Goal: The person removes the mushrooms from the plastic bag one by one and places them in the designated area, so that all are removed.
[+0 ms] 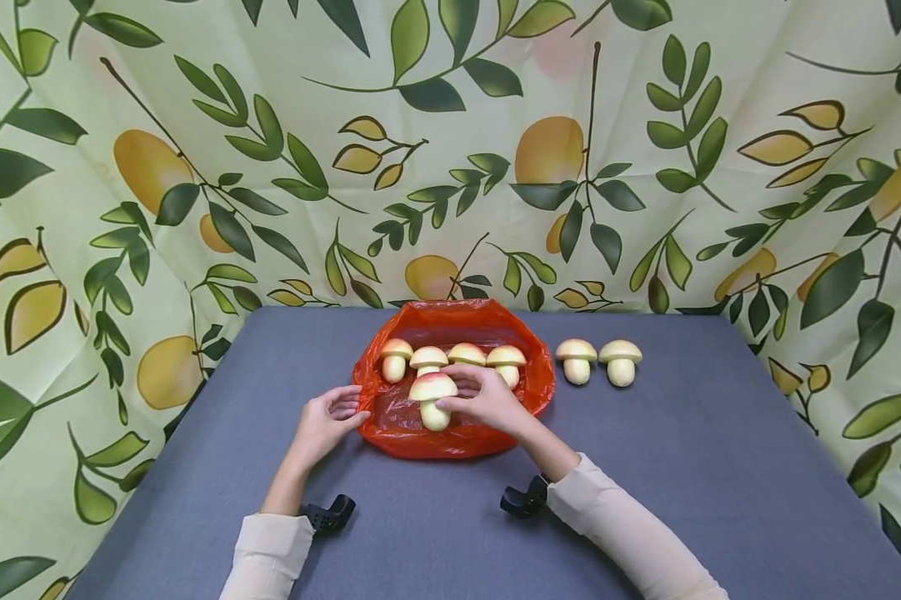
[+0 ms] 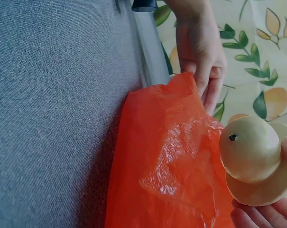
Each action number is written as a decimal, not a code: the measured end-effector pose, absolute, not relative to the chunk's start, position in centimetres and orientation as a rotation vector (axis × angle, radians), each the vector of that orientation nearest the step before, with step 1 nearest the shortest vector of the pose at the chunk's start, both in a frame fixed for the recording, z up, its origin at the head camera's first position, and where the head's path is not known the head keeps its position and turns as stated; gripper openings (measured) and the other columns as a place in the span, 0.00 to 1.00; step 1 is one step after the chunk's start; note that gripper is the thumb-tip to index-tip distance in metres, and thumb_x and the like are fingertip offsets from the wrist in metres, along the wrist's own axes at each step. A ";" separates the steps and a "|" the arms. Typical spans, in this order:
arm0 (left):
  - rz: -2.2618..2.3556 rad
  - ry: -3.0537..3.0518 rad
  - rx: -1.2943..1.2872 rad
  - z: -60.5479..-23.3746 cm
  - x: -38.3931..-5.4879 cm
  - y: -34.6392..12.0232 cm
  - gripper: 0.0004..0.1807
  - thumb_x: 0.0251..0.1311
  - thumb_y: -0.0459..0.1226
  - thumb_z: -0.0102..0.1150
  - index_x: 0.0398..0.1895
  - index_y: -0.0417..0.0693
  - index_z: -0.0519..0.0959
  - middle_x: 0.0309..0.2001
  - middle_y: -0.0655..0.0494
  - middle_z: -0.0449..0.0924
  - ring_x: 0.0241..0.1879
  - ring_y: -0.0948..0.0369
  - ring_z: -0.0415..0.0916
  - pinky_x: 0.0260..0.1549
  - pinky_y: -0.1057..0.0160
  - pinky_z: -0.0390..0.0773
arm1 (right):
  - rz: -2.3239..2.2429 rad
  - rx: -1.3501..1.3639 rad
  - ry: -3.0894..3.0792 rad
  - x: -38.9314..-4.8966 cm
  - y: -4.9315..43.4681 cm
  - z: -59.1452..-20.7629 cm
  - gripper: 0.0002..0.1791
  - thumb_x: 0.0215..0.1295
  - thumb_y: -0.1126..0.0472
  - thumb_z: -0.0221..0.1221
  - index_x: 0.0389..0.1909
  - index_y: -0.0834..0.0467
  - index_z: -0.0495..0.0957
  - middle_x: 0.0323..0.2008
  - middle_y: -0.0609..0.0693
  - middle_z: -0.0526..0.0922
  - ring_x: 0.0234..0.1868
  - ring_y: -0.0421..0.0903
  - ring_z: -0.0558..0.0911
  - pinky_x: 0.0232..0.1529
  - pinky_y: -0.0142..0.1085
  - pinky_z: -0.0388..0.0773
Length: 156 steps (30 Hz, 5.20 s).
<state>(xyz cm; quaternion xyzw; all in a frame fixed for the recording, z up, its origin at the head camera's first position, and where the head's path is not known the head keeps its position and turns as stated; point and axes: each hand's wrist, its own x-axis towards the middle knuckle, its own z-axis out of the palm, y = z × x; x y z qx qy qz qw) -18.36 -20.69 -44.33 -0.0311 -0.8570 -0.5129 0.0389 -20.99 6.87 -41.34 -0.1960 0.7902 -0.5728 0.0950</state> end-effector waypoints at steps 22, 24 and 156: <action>-1.593 -2.625 -0.088 -44.1 -18.3 -20.5 0.23 0.53 0.28 0.67 0.53 0.28 0.76 0.47 0.32 0.82 0.46 0.52 0.82 0.44 0.72 0.84 | -1.750 -0.546 2.310 -19.9 11.5 -40.3 0.29 0.56 0.64 0.67 0.59 0.67 0.73 0.54 0.67 0.80 0.53 0.55 0.83 0.53 0.35 0.83; -1.598 -2.619 -0.091 -43.9 -18.1 -20.5 0.23 0.53 0.28 0.67 0.53 0.28 0.76 0.46 0.31 0.82 0.47 0.49 0.82 0.45 0.69 0.85 | -1.751 -0.551 2.308 -19.7 11.8 -40.4 0.29 0.56 0.64 0.67 0.59 0.68 0.73 0.53 0.67 0.81 0.52 0.54 0.83 0.51 0.32 0.83; -1.562 -2.635 -0.090 -44.6 -18.4 -20.6 0.22 0.53 0.27 0.66 0.52 0.31 0.77 0.46 0.34 0.83 0.46 0.51 0.82 0.45 0.68 0.85 | -1.991 -0.278 2.354 -21.7 35.3 -40.7 0.21 0.65 0.70 0.57 0.54 0.46 0.76 0.43 0.27 0.83 0.43 0.23 0.81 0.42 0.15 0.75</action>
